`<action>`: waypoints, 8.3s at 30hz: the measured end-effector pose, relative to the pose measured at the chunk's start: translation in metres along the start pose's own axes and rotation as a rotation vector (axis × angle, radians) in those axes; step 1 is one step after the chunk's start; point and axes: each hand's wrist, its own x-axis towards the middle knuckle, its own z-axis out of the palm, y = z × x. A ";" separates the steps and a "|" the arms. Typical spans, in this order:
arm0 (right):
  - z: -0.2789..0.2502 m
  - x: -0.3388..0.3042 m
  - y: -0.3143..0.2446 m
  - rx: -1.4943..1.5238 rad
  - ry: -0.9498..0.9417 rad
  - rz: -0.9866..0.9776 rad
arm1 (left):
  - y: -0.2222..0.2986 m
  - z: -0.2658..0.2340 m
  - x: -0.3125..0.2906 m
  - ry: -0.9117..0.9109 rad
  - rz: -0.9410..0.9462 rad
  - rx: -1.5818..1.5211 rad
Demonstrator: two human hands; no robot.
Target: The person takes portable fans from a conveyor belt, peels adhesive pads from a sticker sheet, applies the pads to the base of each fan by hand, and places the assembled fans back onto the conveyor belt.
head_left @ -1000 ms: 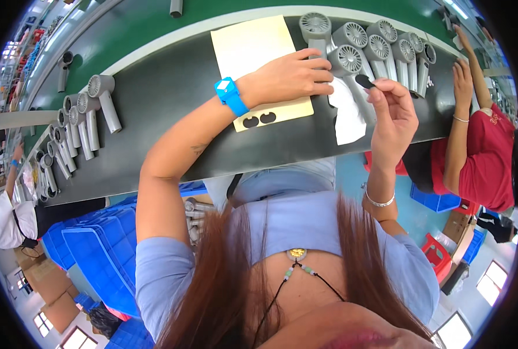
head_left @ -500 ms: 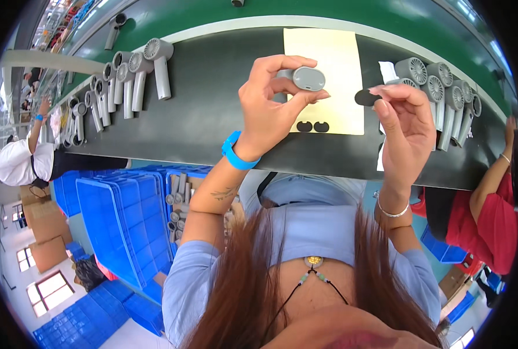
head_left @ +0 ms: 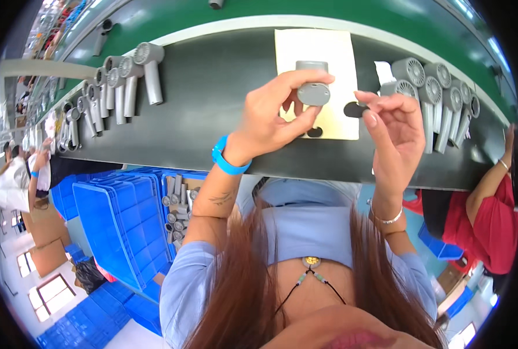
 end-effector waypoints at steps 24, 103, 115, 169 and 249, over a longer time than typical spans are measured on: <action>-0.020 0.001 -0.004 -0.003 0.034 0.026 | 0.010 0.023 -0.010 -0.012 -0.258 -0.602; -0.031 0.004 0.035 -0.645 0.132 -0.518 | -0.020 0.082 0.042 -0.131 -0.135 -0.300; -0.015 -0.004 -0.003 -0.192 0.131 -0.235 | 0.008 -0.009 0.015 -0.084 -0.159 -0.109; 0.022 0.011 -0.010 -0.163 -0.112 0.179 | 0.008 -0.002 -0.016 -0.056 -0.226 -0.218; 0.028 0.045 0.029 -0.561 -0.429 0.072 | 0.000 -0.012 -0.008 0.053 -0.366 -0.675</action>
